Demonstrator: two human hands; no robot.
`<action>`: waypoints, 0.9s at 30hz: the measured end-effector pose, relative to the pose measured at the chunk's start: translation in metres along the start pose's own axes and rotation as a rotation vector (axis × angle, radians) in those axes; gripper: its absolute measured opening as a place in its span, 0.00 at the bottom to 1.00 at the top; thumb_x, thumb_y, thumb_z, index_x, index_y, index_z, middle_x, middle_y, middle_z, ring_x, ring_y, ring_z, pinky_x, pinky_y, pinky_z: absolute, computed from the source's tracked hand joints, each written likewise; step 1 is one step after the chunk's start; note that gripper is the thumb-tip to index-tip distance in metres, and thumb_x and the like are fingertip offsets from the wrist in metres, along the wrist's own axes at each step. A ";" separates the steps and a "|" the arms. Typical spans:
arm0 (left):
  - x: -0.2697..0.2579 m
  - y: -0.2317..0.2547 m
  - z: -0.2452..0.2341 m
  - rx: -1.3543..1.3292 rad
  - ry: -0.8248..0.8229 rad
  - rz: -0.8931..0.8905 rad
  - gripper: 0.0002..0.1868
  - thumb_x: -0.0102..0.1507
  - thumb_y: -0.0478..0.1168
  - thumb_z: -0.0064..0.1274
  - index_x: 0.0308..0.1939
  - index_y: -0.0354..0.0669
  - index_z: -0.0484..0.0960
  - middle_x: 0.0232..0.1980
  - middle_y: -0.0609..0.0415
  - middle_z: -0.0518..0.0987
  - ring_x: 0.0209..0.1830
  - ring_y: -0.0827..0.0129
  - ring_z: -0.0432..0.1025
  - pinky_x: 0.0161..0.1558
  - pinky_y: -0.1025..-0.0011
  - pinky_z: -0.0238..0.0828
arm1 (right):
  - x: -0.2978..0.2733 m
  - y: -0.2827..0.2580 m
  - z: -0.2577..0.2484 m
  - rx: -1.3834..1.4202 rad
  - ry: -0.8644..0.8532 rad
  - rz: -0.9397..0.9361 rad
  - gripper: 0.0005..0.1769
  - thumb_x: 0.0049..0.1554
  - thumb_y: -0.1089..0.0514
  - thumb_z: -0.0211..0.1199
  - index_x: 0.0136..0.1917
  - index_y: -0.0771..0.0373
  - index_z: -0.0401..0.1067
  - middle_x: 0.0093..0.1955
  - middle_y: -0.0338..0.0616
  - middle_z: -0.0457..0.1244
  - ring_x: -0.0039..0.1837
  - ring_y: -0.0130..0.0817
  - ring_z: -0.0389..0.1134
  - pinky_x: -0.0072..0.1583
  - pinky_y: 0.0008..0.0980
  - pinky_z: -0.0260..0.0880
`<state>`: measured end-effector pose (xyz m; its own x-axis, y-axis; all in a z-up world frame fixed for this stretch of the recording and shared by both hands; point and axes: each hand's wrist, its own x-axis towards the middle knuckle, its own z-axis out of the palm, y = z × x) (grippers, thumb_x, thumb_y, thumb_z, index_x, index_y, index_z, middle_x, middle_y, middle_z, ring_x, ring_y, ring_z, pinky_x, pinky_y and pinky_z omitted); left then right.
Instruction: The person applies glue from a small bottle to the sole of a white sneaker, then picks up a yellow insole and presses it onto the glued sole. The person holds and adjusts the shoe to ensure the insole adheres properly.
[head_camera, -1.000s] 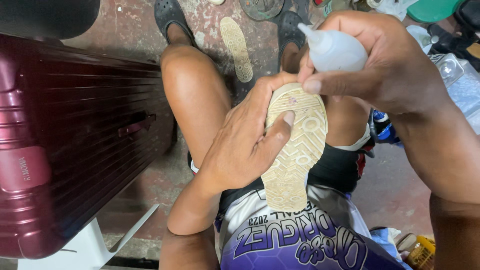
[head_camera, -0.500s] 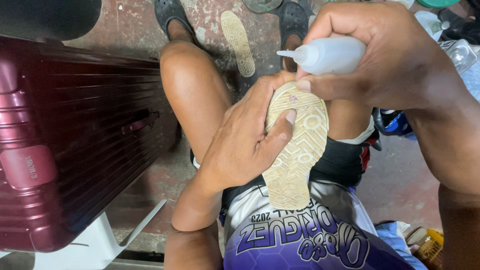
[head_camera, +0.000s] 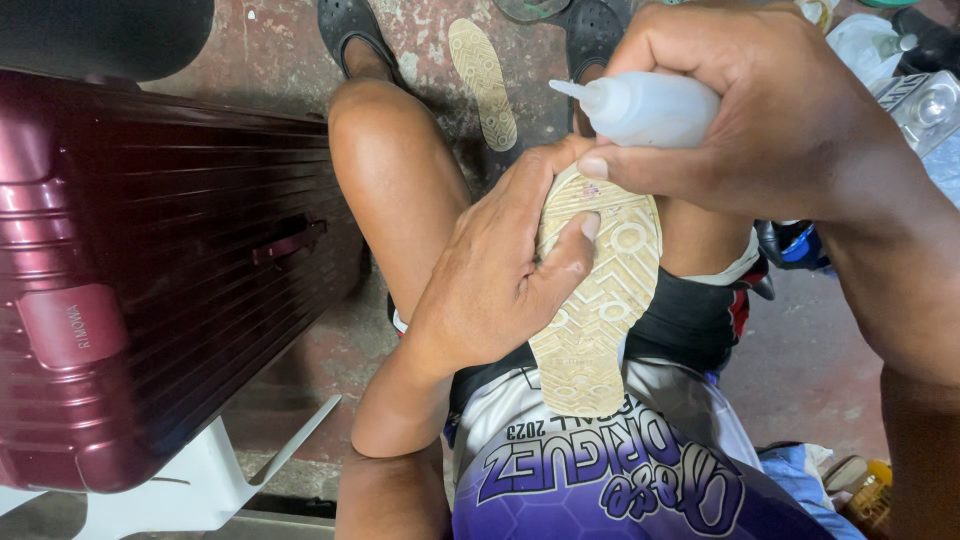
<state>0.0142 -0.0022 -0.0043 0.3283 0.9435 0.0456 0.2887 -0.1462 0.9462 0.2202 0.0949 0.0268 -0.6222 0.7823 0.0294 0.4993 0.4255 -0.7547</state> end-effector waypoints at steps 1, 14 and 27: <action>0.000 -0.001 0.001 0.001 0.000 -0.002 0.21 0.74 0.38 0.49 0.70 0.37 0.66 0.58 0.43 0.77 0.61 0.54 0.77 0.63 0.67 0.73 | 0.000 0.000 0.000 -0.034 0.011 -0.026 0.16 0.49 0.60 0.77 0.45 0.67 0.73 0.40 0.46 0.67 0.42 0.32 0.69 0.45 0.31 0.68; 0.004 -0.003 -0.001 -0.015 -0.004 -0.064 0.21 0.73 0.39 0.50 0.69 0.39 0.67 0.56 0.44 0.78 0.57 0.56 0.78 0.64 0.65 0.73 | 0.002 0.004 0.002 0.088 -0.006 0.115 0.12 0.53 0.61 0.74 0.47 0.66 0.73 0.39 0.42 0.67 0.40 0.29 0.69 0.42 0.30 0.68; -0.010 -0.049 0.018 -0.617 0.069 -0.151 0.36 0.65 0.37 0.55 0.74 0.37 0.56 0.63 0.53 0.71 0.65 0.72 0.66 0.69 0.70 0.62 | -0.002 0.025 0.020 0.392 0.030 0.200 0.06 0.62 0.64 0.69 0.51 0.67 0.75 0.43 0.38 0.69 0.40 0.22 0.68 0.42 0.21 0.69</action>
<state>0.0125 -0.0095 -0.0571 0.2603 0.9601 -0.1020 -0.2504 0.1692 0.9533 0.2220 0.0946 -0.0053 -0.5162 0.8469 -0.1276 0.3376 0.0643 -0.9391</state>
